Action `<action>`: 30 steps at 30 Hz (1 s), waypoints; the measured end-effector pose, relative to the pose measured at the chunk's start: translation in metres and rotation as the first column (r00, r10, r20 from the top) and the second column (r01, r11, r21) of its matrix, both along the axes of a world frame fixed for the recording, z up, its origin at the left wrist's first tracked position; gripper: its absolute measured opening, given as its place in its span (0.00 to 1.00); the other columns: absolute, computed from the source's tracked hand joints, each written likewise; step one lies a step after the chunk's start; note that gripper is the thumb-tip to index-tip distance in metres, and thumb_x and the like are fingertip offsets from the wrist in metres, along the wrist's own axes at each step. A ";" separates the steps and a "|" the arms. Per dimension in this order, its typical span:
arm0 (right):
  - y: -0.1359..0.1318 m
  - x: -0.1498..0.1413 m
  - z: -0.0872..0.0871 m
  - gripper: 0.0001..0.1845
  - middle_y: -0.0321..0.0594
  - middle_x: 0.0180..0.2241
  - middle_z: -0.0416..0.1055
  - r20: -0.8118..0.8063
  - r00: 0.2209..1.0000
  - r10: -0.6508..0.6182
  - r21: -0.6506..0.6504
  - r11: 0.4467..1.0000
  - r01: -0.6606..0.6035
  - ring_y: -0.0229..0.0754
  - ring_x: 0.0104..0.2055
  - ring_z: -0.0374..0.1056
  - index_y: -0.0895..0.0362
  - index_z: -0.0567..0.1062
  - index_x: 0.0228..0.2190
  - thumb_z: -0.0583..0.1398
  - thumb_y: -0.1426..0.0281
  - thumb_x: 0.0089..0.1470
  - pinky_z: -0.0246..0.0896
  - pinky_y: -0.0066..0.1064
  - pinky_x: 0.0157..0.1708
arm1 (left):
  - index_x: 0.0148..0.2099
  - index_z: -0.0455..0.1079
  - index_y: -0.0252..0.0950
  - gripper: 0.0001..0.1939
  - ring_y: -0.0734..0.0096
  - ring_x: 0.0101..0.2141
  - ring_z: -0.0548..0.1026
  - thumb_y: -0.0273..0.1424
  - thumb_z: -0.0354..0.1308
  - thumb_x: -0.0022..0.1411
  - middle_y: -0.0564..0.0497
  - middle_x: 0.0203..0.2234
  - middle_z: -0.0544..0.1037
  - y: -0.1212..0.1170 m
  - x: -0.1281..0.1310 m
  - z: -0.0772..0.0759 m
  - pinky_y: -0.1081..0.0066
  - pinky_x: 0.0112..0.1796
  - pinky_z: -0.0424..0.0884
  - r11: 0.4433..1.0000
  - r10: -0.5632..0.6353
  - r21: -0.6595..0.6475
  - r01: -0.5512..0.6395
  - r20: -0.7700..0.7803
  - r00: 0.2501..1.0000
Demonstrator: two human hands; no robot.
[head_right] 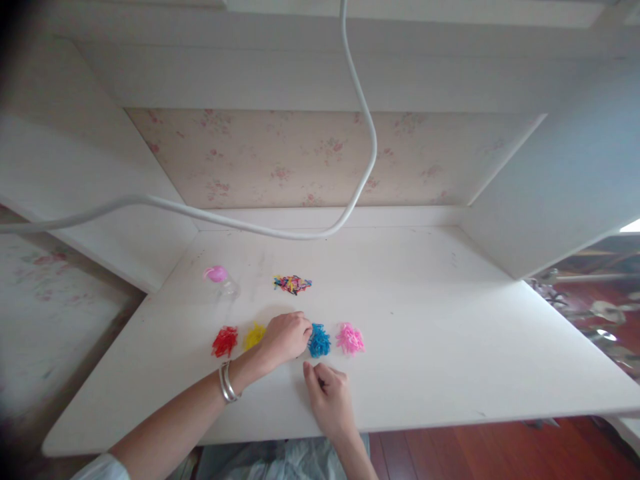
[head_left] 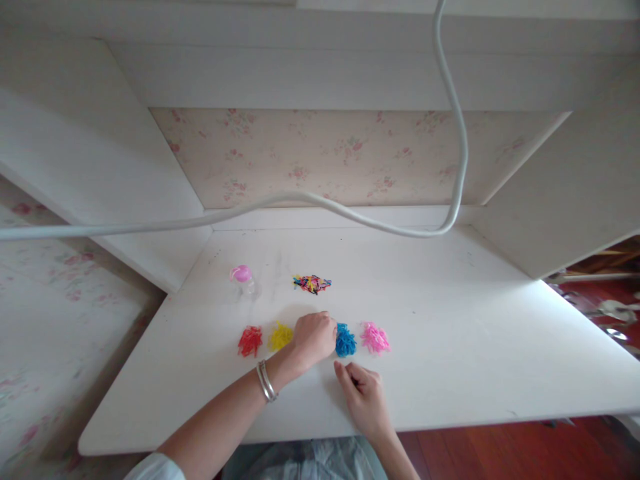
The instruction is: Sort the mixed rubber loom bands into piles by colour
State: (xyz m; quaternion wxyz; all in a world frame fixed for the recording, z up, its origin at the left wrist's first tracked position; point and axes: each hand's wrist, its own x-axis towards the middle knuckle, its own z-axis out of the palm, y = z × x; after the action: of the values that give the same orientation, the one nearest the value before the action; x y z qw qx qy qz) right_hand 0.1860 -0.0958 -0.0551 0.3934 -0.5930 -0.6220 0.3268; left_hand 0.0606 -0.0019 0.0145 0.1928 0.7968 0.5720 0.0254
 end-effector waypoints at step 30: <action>0.131 -0.066 0.066 0.18 0.42 0.29 0.75 0.611 0.773 0.170 -0.141 0.984 -0.105 0.42 0.30 0.69 0.51 0.78 0.35 0.51 0.57 0.57 0.53 0.28 0.27 | 0.40 0.74 0.34 0.16 0.75 0.24 0.69 0.40 0.50 0.62 0.52 0.25 0.75 -0.113 -0.130 -0.058 0.77 0.27 0.65 0.759 0.502 -0.042 -0.650 0.673 0.543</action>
State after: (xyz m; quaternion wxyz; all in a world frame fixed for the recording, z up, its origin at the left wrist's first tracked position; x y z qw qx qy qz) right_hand 0.1195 0.0351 0.0111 0.1122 -0.6388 -0.7415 0.1716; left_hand -0.0689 -0.1149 -0.0433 0.2723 0.5177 0.6924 0.4224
